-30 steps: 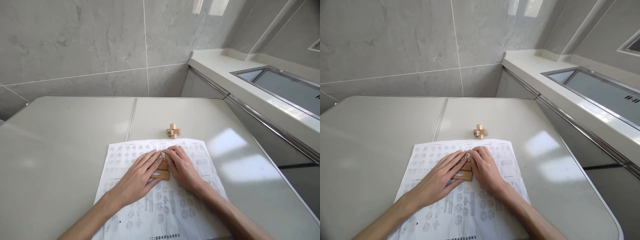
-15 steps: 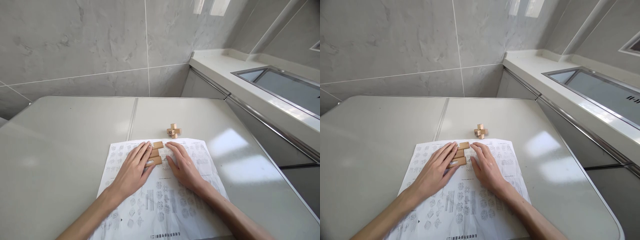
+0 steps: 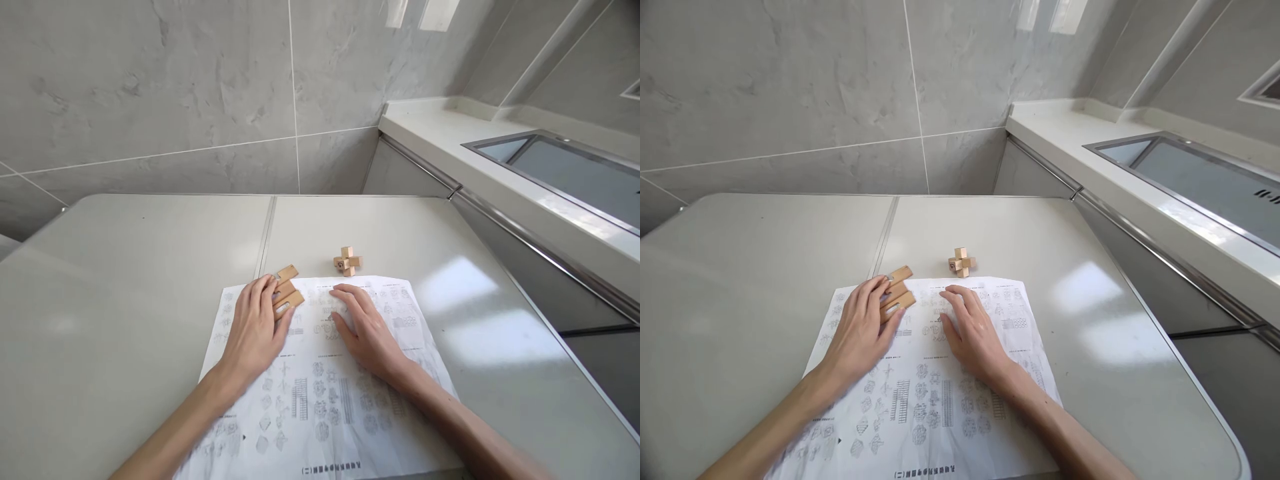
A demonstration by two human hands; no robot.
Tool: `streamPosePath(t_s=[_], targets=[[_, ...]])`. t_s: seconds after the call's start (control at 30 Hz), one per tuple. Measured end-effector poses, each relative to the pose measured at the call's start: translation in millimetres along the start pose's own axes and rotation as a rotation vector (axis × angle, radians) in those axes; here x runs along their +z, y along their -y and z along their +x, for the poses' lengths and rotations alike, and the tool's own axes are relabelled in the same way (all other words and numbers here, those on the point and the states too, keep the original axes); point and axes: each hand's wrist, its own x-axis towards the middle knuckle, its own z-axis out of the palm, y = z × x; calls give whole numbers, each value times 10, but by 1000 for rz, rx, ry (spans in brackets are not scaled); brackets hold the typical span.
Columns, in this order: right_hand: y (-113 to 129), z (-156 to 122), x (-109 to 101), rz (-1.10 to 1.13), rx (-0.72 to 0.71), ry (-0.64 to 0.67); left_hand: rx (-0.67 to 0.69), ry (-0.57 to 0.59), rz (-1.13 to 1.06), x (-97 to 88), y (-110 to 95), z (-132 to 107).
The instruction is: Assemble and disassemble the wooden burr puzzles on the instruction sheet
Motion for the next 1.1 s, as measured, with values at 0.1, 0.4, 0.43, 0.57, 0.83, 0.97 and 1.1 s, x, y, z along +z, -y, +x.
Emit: streamPosePath(t_s=[0.1,0.4,0.43,0.57,0.83,0.97,1.1], targets=[[13,6,-12,1,8,2,-43,-19,40,2,71,27],[13,17,-20,17,-7,12,-97,-63,89,-20,277,125],[11,17,-21,19,-13,10,-101,-63,91,-25,292,133],[9,26,-32,32,-17,9,-109,-50,104,-41,334,157],[17,56,-38,35,-10,-3,-114,-71,138,-49,365,164],[15,60,-39,37,-5,1,-163,-65,147,-71,375,159],[-4,65,-49,53,-2,8,-208,-55,148,-92,370,158]])
